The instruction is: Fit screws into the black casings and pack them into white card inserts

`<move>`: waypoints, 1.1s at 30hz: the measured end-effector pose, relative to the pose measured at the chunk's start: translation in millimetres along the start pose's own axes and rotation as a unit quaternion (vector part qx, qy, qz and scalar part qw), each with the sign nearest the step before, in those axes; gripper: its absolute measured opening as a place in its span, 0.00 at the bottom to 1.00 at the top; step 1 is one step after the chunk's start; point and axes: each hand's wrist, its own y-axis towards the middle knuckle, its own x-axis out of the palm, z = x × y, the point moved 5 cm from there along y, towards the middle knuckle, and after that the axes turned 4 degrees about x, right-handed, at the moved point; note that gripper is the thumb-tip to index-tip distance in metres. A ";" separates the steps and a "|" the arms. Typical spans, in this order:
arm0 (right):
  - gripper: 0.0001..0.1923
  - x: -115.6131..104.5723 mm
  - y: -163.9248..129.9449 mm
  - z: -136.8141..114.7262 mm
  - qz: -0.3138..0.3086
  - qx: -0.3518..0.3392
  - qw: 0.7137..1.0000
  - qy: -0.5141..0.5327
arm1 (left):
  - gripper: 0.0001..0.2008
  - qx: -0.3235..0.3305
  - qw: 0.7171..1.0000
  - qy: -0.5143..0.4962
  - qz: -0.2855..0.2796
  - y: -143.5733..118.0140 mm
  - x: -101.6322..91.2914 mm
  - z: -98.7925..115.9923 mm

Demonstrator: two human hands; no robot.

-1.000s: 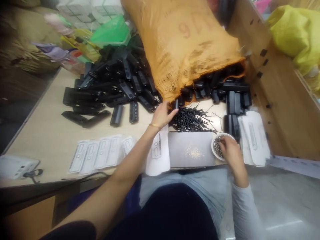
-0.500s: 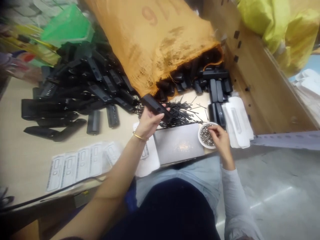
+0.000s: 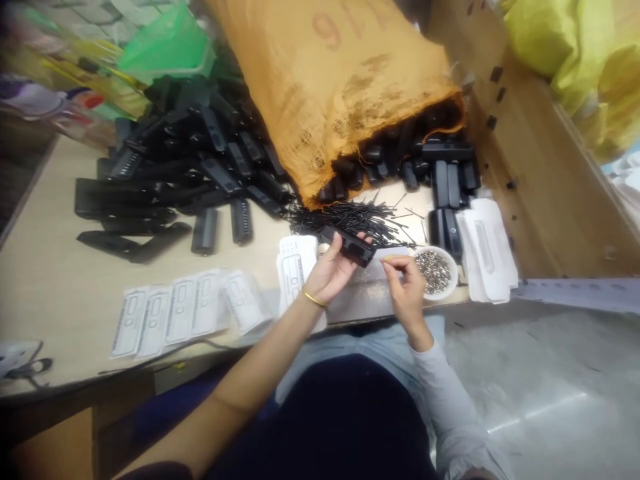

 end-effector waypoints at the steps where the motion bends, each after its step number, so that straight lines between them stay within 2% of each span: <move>1: 0.02 5.7 -1.7 -4.5 0.007 -0.040 0.999 -0.031 | 0.12 -0.007 1.000 -0.009 -0.001 -0.9 -1.0 -0.9; 4: 0.02 17.6 -3.6 -12.6 0.014 -0.114 0.990 -0.088 | 0.13 -0.016 1.000 -0.025 -0.002 -3.5 -3.6 -1.5; 11: 0.06 24.1 -2.8 -18.4 0.003 -0.158 0.979 -0.131 | 0.10 0.001 0.999 -0.044 0.010 -8.4 -7.1 0.6; 15: 0.07 25.3 -3.9 -16.3 0.013 -0.164 0.980 -0.116 | 0.10 0.012 0.999 -0.047 0.004 -10.5 -6.7 1.3; 20: 0.11 29.0 -8.1 -15.0 0.040 -0.231 0.963 -0.134 | 0.09 0.029 0.998 -0.049 -0.002 -12.0 -7.0 -0.2; 23: 0.09 26.1 -7.3 -4.5 0.025 -0.173 0.978 -0.115 | 0.08 0.063 0.997 -0.037 -0.024 -13.1 -4.2 1.8; 27: 0.09 12.0 -4.8 10.4 0.016 -0.068 0.995 -0.076 | 0.08 0.088 0.992 0.007 -0.088 -16.9 10.4 7.1; 31: 0.06 -4.2 -0.2 10.4 0.024 -0.060 0.994 -0.087 | 0.14 0.115 0.986 0.054 -0.106 -28.2 21.6 20.3; 33: 0.05 -10.6 2.5 8.5 0.027 -0.065 0.993 -0.098 | 0.16 0.147 0.980 0.067 -0.114 -37.6 20.1 27.9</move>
